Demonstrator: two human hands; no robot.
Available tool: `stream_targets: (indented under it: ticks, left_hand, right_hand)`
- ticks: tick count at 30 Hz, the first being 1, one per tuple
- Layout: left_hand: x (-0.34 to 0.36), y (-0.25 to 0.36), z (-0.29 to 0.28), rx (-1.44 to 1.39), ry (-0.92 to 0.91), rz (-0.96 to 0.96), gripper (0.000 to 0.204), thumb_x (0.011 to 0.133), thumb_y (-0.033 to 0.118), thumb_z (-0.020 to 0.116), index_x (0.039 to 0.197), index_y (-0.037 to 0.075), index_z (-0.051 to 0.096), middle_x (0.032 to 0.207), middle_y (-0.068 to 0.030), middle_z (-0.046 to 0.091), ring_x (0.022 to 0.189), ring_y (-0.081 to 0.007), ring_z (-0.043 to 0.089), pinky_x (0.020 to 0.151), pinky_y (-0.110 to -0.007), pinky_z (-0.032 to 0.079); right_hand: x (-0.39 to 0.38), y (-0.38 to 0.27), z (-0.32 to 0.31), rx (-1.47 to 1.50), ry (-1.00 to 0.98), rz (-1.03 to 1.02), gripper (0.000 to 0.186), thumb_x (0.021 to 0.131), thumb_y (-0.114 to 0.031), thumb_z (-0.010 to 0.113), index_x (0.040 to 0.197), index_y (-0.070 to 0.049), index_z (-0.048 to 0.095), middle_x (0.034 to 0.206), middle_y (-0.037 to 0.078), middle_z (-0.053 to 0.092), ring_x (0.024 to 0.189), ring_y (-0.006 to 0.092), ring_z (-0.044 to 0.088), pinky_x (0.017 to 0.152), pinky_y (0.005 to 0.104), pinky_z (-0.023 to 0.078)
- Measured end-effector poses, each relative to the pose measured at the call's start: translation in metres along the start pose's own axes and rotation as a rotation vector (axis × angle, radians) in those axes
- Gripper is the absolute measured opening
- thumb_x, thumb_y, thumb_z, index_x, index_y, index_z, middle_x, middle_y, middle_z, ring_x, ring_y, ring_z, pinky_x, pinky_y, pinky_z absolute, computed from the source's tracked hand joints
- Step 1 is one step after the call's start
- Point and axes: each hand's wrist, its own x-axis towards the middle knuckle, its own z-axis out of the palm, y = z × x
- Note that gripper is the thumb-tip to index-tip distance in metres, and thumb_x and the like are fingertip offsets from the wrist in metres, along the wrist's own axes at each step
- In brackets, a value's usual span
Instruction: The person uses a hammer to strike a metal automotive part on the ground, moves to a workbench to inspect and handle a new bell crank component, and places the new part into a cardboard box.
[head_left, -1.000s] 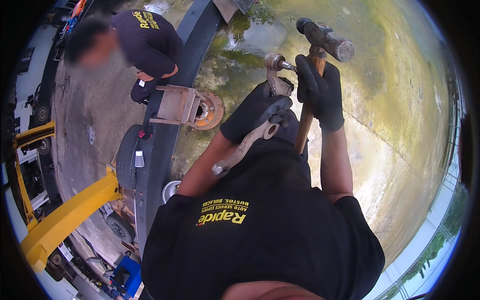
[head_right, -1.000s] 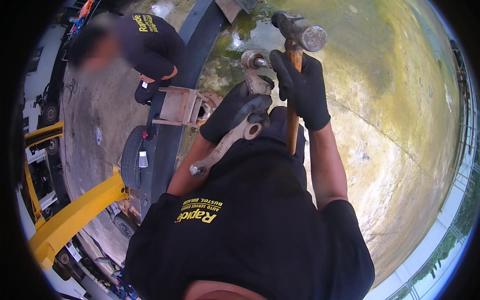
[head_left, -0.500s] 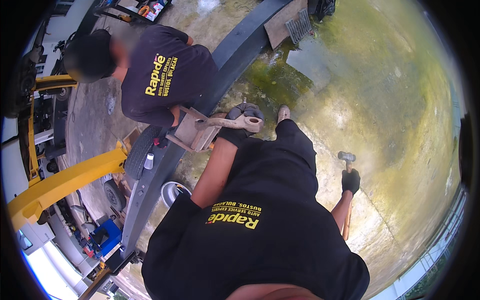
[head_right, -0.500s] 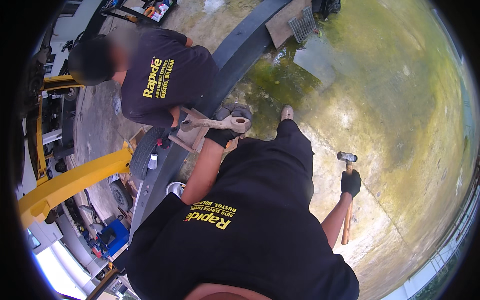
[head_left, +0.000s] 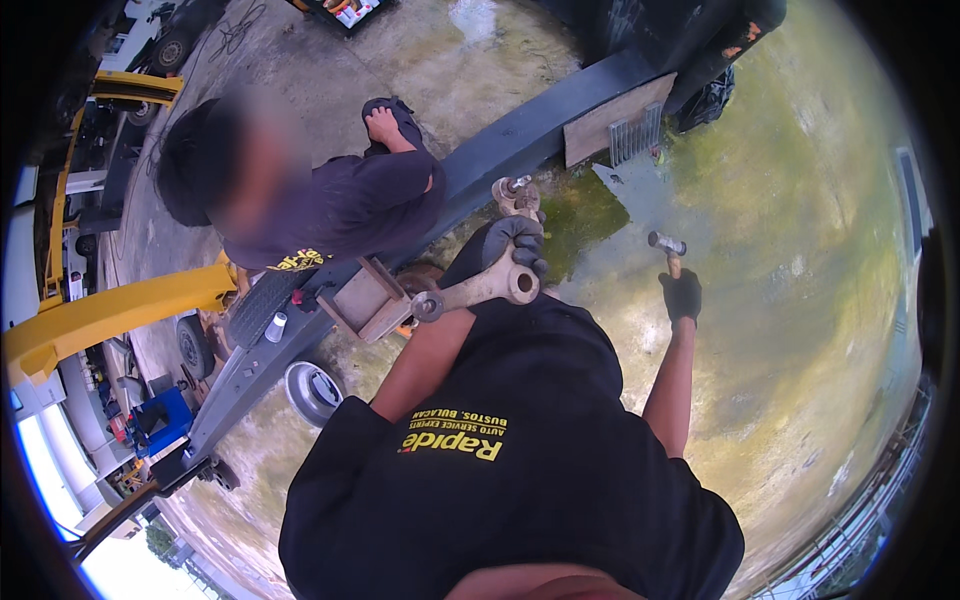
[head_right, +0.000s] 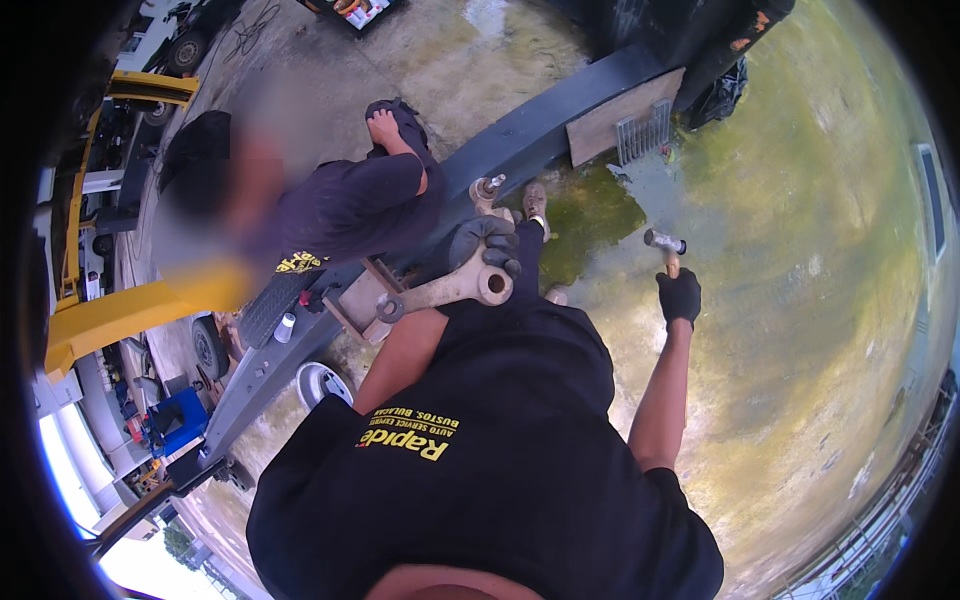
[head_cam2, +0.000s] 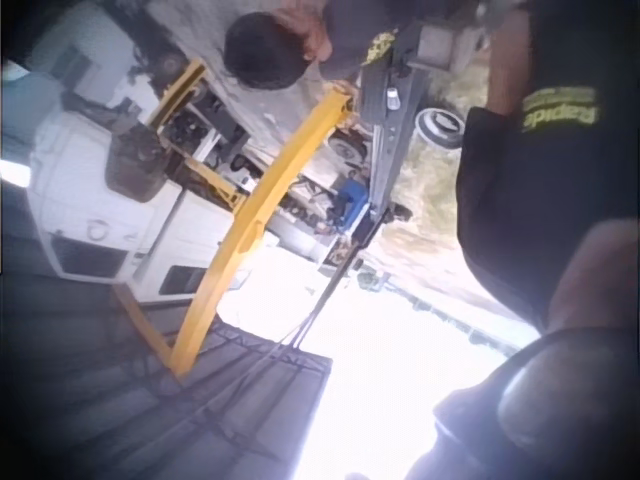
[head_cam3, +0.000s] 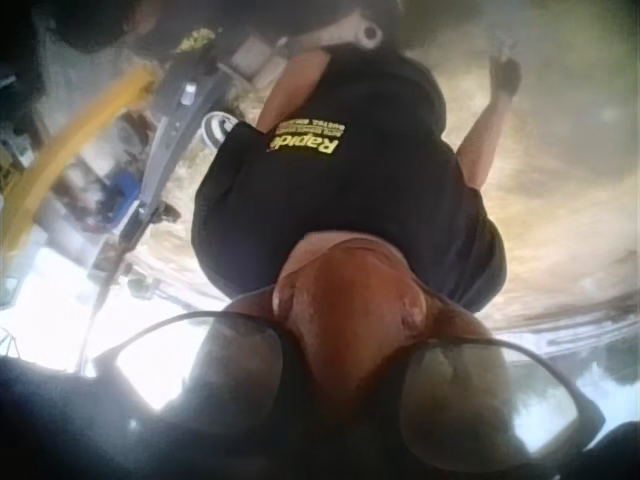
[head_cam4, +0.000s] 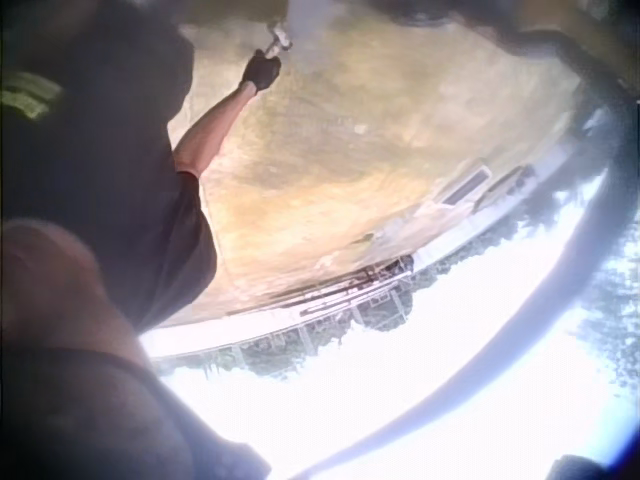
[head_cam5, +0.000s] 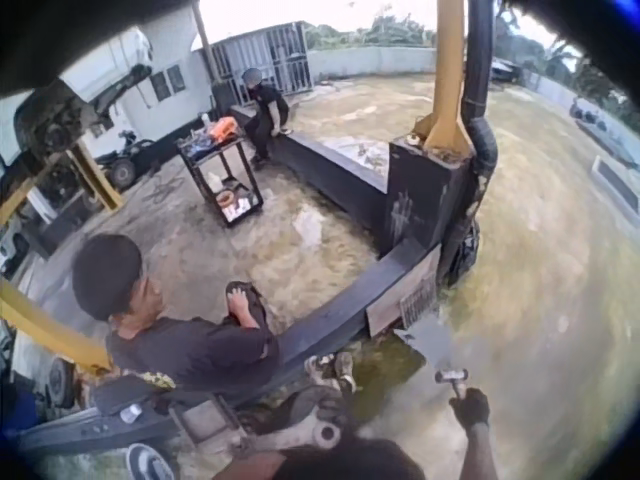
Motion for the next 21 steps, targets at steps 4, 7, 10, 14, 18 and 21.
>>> stream_targets:
  ticks: [4, 7, 10, 14, 18, 21]
  left_hand:
    - [0.035, 0.063, 0.036, 0.284, 0.047, 0.200, 0.002, 0.102, 0.011, 0.056, 0.101, 0.012, 0.057, 0.074, 0.0061, 0.046, 0.059, -0.0076, 0.047, 0.071, -0.034, 0.052]
    - [0.046, 0.111, 0.078, 0.338, 0.024, 0.269, 0.008, 0.102, 0.009, 0.055, 0.110, 0.010, 0.057, 0.071, 0.0072, 0.040, 0.057, -0.0072, 0.041, 0.070, -0.036, 0.053]
    - [0.048, 0.155, 0.104, 0.289, -0.124, 0.239, 0.016, 0.101, 0.007, 0.056, 0.117, 0.009, 0.056, 0.070, 0.0072, 0.038, 0.055, -0.0068, 0.038, 0.069, -0.036, 0.053]
    - [0.044, 0.196, 0.118, 0.088, -0.314, 0.210, 0.024, 0.100, 0.005, 0.057, 0.123, 0.009, 0.056, 0.073, 0.0062, 0.040, 0.054, -0.0062, 0.039, 0.069, -0.035, 0.052]
    - [0.051, 0.225, 0.124, -0.199, -0.559, 0.168, 0.025, 0.098, 0.005, 0.057, 0.122, 0.008, 0.056, 0.074, 0.0046, 0.043, 0.055, -0.0066, 0.041, 0.072, -0.033, 0.051]
    - [0.064, 0.236, 0.122, -0.347, -0.738, 0.212, 0.023, 0.096, 0.006, 0.058, 0.119, 0.003, 0.058, 0.076, 0.0014, 0.050, 0.063, -0.0107, 0.050, 0.076, -0.033, 0.051]
  right_hand:
    - [0.123, -0.063, -0.007, 0.088, -0.062, -0.058, 0.039, 0.081, -0.036, 0.076, 0.087, 0.002, 0.071, 0.077, 0.022, 0.070, 0.075, 0.0373, 0.072, 0.070, 0.0483, 0.055]
    - [0.189, -0.092, -0.005, 0.019, -0.140, 0.044, 0.043, 0.080, -0.041, 0.075, 0.090, 0.001, 0.074, 0.089, 0.027, 0.073, 0.085, 0.0425, 0.073, 0.078, 0.0500, 0.056]
    - [0.232, -0.066, 0.003, -0.061, -0.174, 0.225, 0.048, 0.084, -0.045, 0.076, 0.088, 0.002, 0.073, 0.078, 0.023, 0.071, 0.071, 0.0374, 0.072, 0.067, 0.0473, 0.056]
    - [0.225, -0.017, 0.005, 0.086, -0.259, 0.579, 0.044, 0.093, -0.045, 0.072, 0.083, -0.002, 0.072, 0.063, 0.009, 0.061, 0.050, 0.0237, 0.060, 0.048, 0.0415, 0.050]
    - [0.207, 0.005, 0.005, 0.059, -0.428, 0.821, 0.032, 0.089, -0.032, 0.078, 0.081, -0.003, 0.068, 0.064, 0.010, 0.063, 0.050, 0.0241, 0.059, 0.048, 0.0416, 0.050]
    - [0.203, -0.010, 0.015, 0.066, -0.541, 0.791, 0.031, 0.088, -0.030, 0.079, 0.081, -0.003, 0.068, 0.064, 0.010, 0.063, 0.050, 0.0239, 0.060, 0.048, 0.0414, 0.050]
